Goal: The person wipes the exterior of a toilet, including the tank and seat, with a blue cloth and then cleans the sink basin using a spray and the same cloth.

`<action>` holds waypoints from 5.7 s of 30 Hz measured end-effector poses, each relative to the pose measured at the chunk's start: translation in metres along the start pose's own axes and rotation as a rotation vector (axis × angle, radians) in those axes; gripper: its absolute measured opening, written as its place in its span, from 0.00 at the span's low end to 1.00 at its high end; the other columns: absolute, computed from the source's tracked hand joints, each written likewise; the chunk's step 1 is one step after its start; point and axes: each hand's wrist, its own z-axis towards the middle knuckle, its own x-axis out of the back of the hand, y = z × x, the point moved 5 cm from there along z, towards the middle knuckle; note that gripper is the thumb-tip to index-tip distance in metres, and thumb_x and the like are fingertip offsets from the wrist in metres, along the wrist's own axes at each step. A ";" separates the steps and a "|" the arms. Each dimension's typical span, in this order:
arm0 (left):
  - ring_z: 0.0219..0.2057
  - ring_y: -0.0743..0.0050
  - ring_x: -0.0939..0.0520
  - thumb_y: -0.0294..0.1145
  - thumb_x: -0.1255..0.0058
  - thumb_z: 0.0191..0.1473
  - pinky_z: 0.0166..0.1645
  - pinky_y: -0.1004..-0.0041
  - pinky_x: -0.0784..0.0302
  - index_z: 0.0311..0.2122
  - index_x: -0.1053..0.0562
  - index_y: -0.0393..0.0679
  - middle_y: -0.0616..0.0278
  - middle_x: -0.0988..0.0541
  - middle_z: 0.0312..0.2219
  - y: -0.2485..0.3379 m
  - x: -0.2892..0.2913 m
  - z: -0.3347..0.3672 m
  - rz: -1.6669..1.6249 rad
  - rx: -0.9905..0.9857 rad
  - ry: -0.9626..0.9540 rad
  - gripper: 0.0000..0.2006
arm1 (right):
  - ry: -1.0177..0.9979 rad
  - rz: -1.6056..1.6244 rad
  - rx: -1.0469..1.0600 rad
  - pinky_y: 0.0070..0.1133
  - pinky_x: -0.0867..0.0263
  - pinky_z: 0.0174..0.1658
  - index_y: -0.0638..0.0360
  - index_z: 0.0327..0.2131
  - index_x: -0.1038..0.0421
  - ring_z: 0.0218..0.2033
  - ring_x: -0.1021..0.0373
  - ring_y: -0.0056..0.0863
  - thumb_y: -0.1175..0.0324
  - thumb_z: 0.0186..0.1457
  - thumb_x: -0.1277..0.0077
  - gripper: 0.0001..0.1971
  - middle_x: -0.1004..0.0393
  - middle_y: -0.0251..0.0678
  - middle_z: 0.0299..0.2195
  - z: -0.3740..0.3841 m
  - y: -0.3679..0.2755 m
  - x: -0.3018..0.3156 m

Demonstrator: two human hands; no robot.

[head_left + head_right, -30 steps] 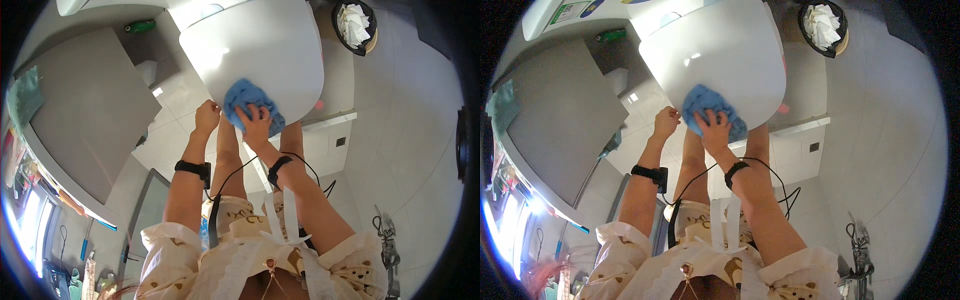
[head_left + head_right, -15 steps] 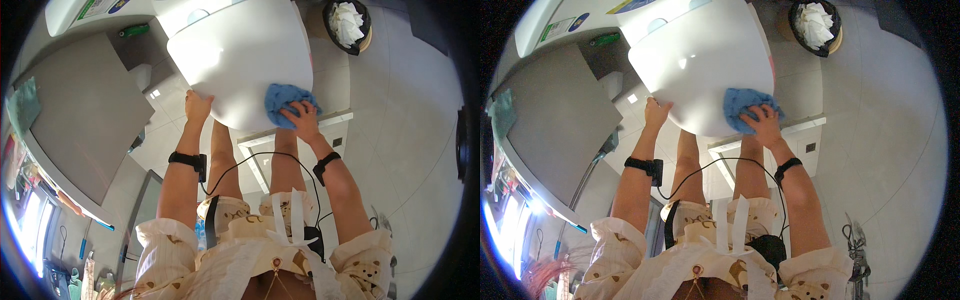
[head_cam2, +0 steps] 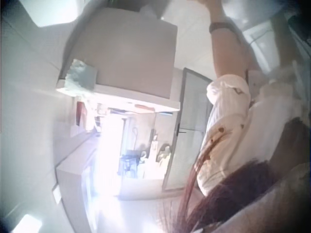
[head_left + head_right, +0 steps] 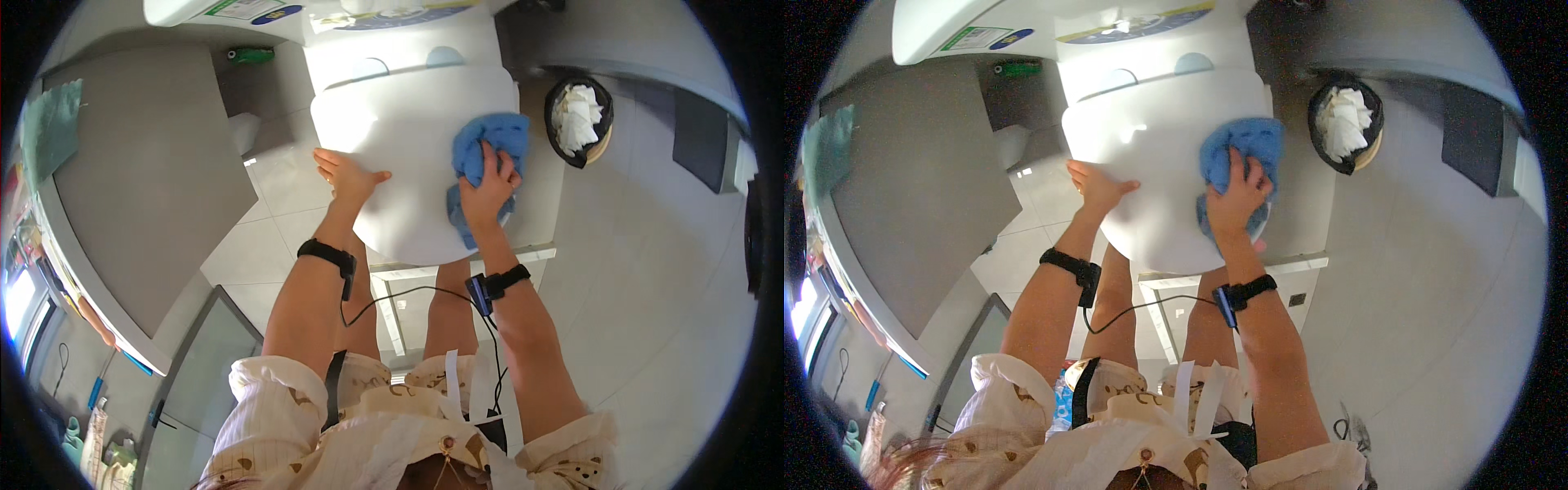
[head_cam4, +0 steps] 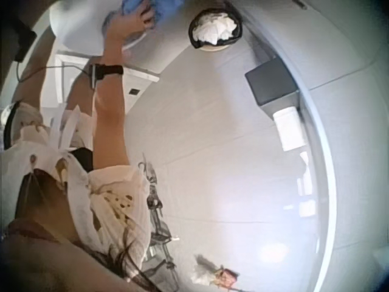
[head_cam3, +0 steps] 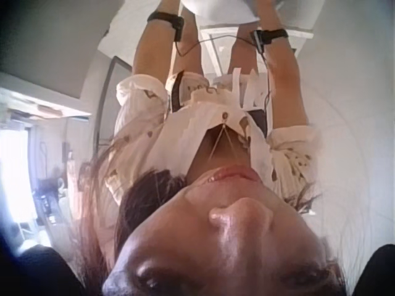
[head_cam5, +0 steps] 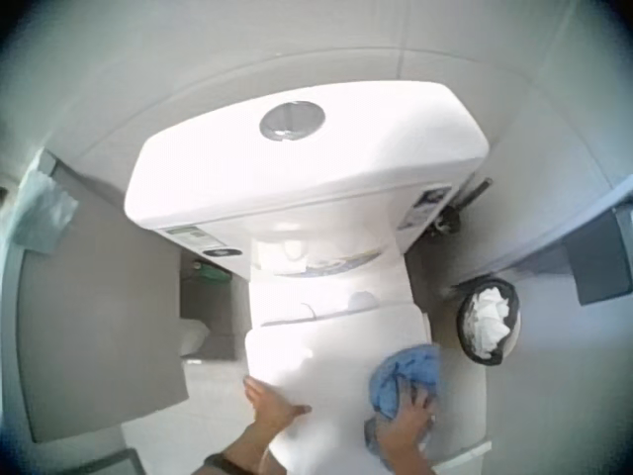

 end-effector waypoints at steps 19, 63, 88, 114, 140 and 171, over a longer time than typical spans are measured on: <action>0.59 0.34 0.68 0.38 0.32 0.28 0.59 0.51 0.53 0.54 0.78 0.29 0.38 0.74 0.57 -0.019 -0.006 0.007 -0.038 -0.161 0.015 0.66 | -0.746 -0.254 0.661 0.32 0.46 0.52 0.51 0.44 0.31 0.45 0.36 0.39 0.66 0.33 0.48 0.26 0.32 0.40 0.45 0.183 -0.149 -0.077; 0.60 0.43 0.65 0.54 0.44 0.38 0.46 0.42 0.37 0.58 0.70 0.32 0.48 0.69 0.60 -0.016 -0.010 0.001 0.116 -0.176 -0.046 0.57 | -0.563 -0.380 0.900 0.37 0.41 0.48 0.48 0.41 0.30 0.49 0.43 0.43 0.68 0.36 0.48 0.22 0.34 0.29 0.45 0.064 -0.292 -0.136; 0.59 0.36 0.67 0.46 0.35 0.32 0.59 0.63 0.48 0.52 0.82 0.27 0.37 0.77 0.56 -0.028 -0.008 0.010 0.114 -0.199 -0.001 0.66 | 0.046 1.195 -0.717 0.33 0.35 0.43 0.61 0.38 0.31 0.34 0.31 0.36 0.67 0.44 0.51 0.15 0.29 0.38 0.34 0.212 0.028 -0.013; 0.58 0.35 0.70 0.46 0.34 0.30 0.61 0.52 0.64 0.54 0.79 0.31 0.35 0.72 0.56 -0.018 -0.003 0.006 -0.072 -0.246 -0.123 0.66 | 0.408 1.521 -0.095 0.28 0.38 0.48 0.58 0.40 0.35 0.40 0.34 0.31 0.54 0.52 0.64 0.19 0.32 0.35 0.39 0.152 -0.204 0.094; 0.60 0.44 0.70 0.45 0.34 0.30 0.46 0.43 0.35 0.57 0.78 0.37 0.51 0.71 0.60 -0.027 -0.002 0.003 -0.055 -0.268 -0.010 0.65 | -0.440 1.829 -0.793 0.47 0.57 0.56 0.55 0.47 0.37 0.54 0.47 0.42 0.57 0.55 0.66 0.20 0.40 0.42 0.51 0.163 -0.193 0.005; 0.46 0.58 0.34 0.58 0.53 0.44 0.47 0.64 0.36 0.58 0.58 0.39 0.48 0.39 0.49 0.102 0.088 0.044 -1.470 -0.050 -0.323 0.46 | -0.564 1.136 -0.646 0.36 0.50 0.50 0.50 0.50 0.42 0.49 0.47 0.35 0.55 0.48 0.52 0.26 0.44 0.32 0.52 0.091 -0.194 -0.060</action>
